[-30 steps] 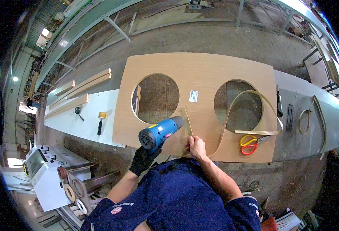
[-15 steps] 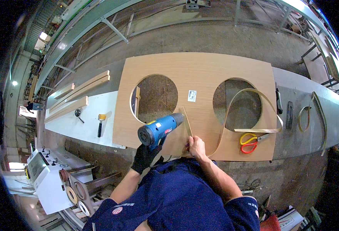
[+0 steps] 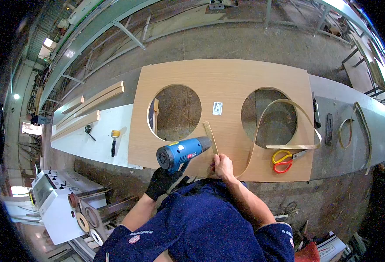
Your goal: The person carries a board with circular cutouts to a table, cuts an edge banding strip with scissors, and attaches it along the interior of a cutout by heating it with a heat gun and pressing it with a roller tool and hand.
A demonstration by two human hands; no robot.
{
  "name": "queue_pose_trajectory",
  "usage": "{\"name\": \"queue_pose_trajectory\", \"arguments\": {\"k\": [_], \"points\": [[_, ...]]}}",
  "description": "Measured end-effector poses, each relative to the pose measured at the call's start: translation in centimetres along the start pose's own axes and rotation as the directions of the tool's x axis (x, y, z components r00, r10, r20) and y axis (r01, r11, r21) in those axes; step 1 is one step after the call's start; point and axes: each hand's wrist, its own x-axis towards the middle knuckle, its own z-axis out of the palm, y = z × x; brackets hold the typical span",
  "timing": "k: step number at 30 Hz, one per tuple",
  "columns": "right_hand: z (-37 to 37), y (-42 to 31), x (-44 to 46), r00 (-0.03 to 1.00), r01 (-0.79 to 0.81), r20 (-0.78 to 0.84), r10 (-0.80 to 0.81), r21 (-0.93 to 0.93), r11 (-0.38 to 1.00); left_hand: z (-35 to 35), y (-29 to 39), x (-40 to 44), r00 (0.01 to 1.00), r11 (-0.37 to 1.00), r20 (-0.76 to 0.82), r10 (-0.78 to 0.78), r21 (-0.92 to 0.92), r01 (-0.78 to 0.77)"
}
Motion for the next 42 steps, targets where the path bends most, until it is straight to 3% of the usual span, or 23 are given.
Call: {"name": "queue_pose_trajectory", "arguments": {"k": [2, 4, 12, 19, 22, 25, 28, 32, 35, 42], "points": [[0.0, 0.0, -0.1, 0.999, 0.037, -0.025, -0.038, -0.034, 0.999, -0.2, 0.5, -0.4, 0.999, 1.000, 0.040, -0.001, 0.026, 0.000], [-0.4, -0.8, -0.6, 0.993, 0.100, -0.057, -0.107, -0.104, 0.990, 0.5, -0.4, 0.3, 0.999, 0.999, -0.022, 0.032, 0.023, -0.031], [-0.8, -1.9, -0.9, 1.000, -0.002, 0.006, 0.002, -0.008, 1.000, 0.7, 0.4, 3.1, 0.984, 0.998, -0.174, 0.032, -0.051, -0.042], [-0.1, -0.6, -0.3, 1.000, -0.011, -0.010, 0.012, 0.061, 0.998, -1.3, 2.0, 0.0, 0.997, 0.996, 0.030, -0.075, 0.056, 0.073], [0.2, 0.2, 0.1, 1.000, 0.008, -0.020, -0.007, 0.026, 1.000, -1.1, 1.0, 0.3, 0.999, 0.998, 0.012, 0.030, 0.047, -0.031], [-0.1, -0.4, -0.3, 1.000, -0.021, -0.003, 0.021, 0.068, 0.997, 0.2, -0.6, 2.3, 0.994, 0.999, -0.109, 0.008, 0.049, -0.002], [-0.8, -1.4, -0.6, 0.999, 0.036, 0.002, -0.036, -0.074, 0.997, 0.8, -0.4, 3.3, 0.968, 0.992, -0.236, 0.086, -0.074, -0.106], [-0.7, -1.7, -0.6, 0.998, -0.058, 0.011, 0.058, -0.016, 0.998, -0.6, 0.3, 2.1, 0.994, 0.997, -0.090, -0.065, 0.029, 0.068], [-0.5, -1.5, -0.5, 0.998, -0.062, 0.011, 0.062, 0.018, 0.998, -0.8, -1.1, 1.6, 1.000, 0.998, -0.006, -0.023, 0.066, 0.023], [0.0, 0.0, -0.1, 0.999, 0.027, -0.021, -0.028, -0.026, 0.999, 0.0, -0.6, 3.0, 0.990, 0.998, -0.139, -0.022, -0.057, 0.014]]}}
